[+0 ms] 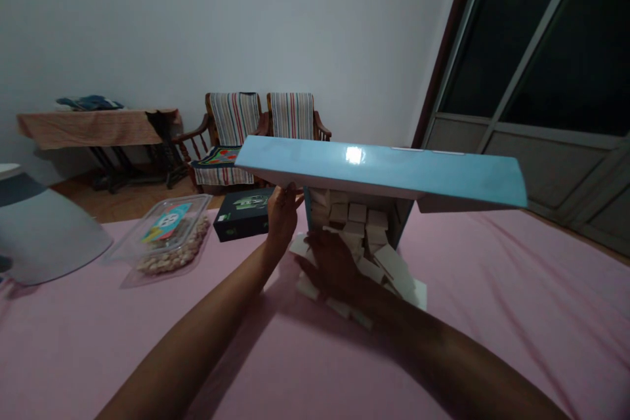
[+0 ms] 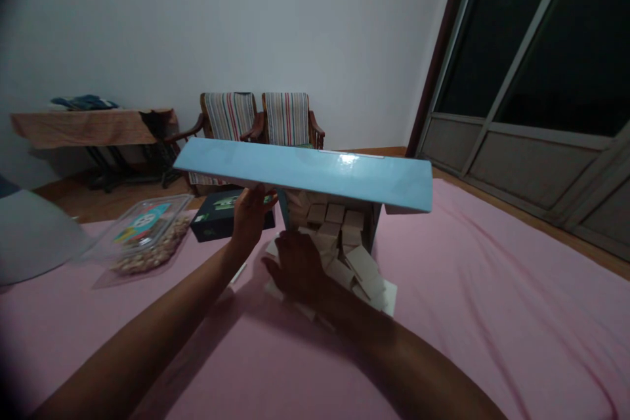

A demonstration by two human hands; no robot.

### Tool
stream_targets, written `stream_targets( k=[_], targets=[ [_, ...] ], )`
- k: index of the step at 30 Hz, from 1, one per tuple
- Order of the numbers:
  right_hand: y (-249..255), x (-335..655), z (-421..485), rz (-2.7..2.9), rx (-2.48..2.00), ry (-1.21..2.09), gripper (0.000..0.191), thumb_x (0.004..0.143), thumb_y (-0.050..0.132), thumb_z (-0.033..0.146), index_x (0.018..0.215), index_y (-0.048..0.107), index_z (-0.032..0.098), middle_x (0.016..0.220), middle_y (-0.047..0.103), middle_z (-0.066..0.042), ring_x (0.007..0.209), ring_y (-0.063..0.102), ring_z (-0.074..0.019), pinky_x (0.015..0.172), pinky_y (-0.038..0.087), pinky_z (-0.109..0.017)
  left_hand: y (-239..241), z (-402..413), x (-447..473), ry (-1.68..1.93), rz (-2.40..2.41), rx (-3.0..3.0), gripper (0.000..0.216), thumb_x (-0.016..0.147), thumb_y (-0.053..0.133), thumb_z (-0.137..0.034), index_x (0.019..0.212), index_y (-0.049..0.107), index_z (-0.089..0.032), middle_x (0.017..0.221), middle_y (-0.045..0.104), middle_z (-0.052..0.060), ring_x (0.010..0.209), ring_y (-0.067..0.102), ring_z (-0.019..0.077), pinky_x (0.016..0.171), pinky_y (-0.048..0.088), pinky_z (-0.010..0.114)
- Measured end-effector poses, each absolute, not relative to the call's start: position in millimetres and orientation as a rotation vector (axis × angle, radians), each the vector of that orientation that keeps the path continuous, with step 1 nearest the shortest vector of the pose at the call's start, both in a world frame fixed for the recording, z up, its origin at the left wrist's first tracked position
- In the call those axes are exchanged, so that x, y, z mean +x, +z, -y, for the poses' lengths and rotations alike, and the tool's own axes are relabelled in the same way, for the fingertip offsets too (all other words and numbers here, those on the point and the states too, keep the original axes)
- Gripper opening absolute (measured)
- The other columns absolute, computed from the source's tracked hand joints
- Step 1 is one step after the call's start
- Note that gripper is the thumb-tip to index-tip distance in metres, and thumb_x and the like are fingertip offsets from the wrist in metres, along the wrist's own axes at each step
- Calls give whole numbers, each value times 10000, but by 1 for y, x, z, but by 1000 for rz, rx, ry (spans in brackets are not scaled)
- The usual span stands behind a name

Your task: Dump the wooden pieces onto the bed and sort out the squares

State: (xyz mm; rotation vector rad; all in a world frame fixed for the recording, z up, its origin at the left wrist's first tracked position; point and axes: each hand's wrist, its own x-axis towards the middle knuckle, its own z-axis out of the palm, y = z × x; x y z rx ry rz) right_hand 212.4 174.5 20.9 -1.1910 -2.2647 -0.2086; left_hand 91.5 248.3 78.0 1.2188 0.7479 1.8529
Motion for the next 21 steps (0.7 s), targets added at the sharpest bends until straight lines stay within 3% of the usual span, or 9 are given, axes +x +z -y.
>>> stream_targets(
  k=[3, 7, 11, 16, 21],
  targets=[
    [42, 224, -202, 1970, -1365, -220, 443, 935, 413, 361, 1292, 505, 116, 1269, 558, -175, 1169, 482, -278, 1000, 357, -411, 78, -242, 89, 1847, -773, 1232, 325, 760, 679, -489, 868, 594, -194, 806, 621, 9, 756, 635, 123, 701, 559, 251],
    [64, 233, -237, 2017, -1536, -303, 543, 896, 453, 499, 1286, 537, 131, 1256, 580, -170, 1177, 473, -338, 1021, 323, -462, 77, -234, 86, 1842, -787, 1241, 322, 763, 679, -488, 854, 598, -190, 834, 623, 15, 794, 633, 131, 735, 564, 271],
    [72, 233, -248, 2162, -1556, -326, 545, 907, 427, 531, 1321, 528, 190, 1296, 584, -121, 1260, 434, -332, 1069, 284, -444, 76, -227, 81, 1804, -790, 1267, 302, 759, 688, -471, 815, 603, -186, 830, 621, 11, 823, 630, 135, 780, 564, 296],
    [75, 233, -251, 2217, -1594, -253, 604, 860, 474, 591, 1333, 520, 218, 1337, 566, -112, 1263, 452, -346, 1046, 335, -441, 78, -224, 77, 1788, -800, 1269, 303, 754, 692, -474, 820, 602, -192, 840, 611, 9, 814, 623, 132, 785, 568, 310],
    [72, 237, -251, 2274, -1525, -299, 615, 790, 592, 525, 1320, 532, 219, 1298, 593, -130, 1205, 514, -336, 994, 388, -420, 78, -226, 77, 1792, -794, 1266, 329, 752, 687, -493, 857, 603, -193, 851, 611, 12, 785, 622, 126, 767, 573, 304]
  ],
)
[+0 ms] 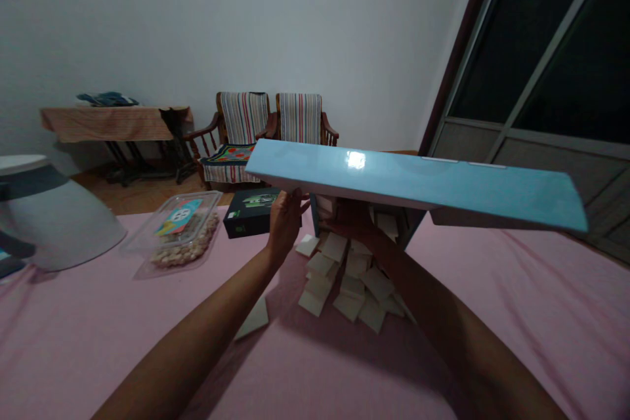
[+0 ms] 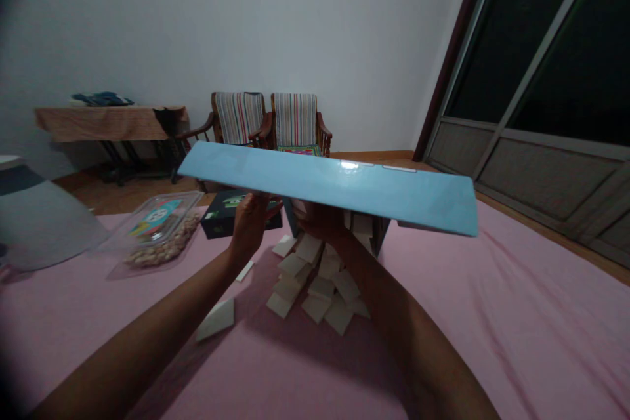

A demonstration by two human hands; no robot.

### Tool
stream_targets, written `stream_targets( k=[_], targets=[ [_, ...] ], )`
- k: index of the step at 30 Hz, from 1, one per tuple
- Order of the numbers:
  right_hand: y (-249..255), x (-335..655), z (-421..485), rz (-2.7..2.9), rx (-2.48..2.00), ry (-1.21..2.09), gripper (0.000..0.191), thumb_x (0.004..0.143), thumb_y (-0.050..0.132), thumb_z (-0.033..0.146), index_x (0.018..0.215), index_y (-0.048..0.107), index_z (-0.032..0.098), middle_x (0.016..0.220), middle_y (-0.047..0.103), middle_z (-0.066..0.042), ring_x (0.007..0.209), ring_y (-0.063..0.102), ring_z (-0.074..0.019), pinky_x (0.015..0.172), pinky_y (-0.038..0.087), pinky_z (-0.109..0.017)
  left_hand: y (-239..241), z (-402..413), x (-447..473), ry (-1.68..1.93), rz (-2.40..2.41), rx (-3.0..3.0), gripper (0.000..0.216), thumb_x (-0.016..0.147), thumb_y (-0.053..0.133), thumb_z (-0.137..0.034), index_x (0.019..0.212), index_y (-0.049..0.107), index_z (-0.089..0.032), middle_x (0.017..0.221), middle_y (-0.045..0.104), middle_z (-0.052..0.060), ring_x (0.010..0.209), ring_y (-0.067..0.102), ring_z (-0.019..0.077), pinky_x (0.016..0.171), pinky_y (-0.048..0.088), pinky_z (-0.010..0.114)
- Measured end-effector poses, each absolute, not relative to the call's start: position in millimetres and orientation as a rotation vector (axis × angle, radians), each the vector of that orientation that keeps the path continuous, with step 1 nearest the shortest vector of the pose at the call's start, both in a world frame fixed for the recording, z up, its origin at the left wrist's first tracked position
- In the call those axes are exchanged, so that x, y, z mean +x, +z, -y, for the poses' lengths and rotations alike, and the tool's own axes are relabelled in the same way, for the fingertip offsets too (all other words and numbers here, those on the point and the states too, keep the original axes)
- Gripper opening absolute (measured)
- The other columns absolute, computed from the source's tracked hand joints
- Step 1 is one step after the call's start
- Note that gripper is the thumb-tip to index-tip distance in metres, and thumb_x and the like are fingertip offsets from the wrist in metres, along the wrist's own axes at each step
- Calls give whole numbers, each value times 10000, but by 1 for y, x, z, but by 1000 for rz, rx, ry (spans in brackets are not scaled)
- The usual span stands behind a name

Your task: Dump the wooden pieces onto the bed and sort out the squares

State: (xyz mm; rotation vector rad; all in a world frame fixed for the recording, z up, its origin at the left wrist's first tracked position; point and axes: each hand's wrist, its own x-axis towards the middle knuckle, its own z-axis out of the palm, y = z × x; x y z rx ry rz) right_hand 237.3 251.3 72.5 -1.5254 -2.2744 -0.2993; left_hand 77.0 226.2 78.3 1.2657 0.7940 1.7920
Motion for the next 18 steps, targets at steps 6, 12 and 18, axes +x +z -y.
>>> stream_targets(
  k=[6, 12, 18],
  targets=[
    [61, 242, -237, 2203, -1594, -388, 557, 845, 515, 424, 1300, 511, 102, 1275, 572, -209, 1177, 514, -332, 961, 385, -421, 78, -227, 74, 1809, -781, 1257, 318, 750, 690, -485, 833, 588, -194, 830, 605, 6, 768, 624, 121, 756, 578, 302],
    [40, 251, -207, 2256, -1620, -356, 449, 823, 477, 226, 1255, 513, 107, 1188, 590, -183, 1068, 523, -302, 900, 383, -431, 79, -232, 73, 1808, -780, 1258, 330, 731, 708, -483, 836, 596, -192, 817, 605, 3, 742, 623, 117, 718, 579, 286],
    [30, 246, -175, 2474, -1264, -138, 280, 795, 481, 153, 1045, 607, 147, 1108, 632, -123, 1033, 535, -230, 923, 385, -352, 78, -229, 72, 1811, -794, 1260, 330, 746, 697, -488, 850, 599, -191, 824, 602, 5, 768, 627, 132, 729, 579, 303]
  ],
)
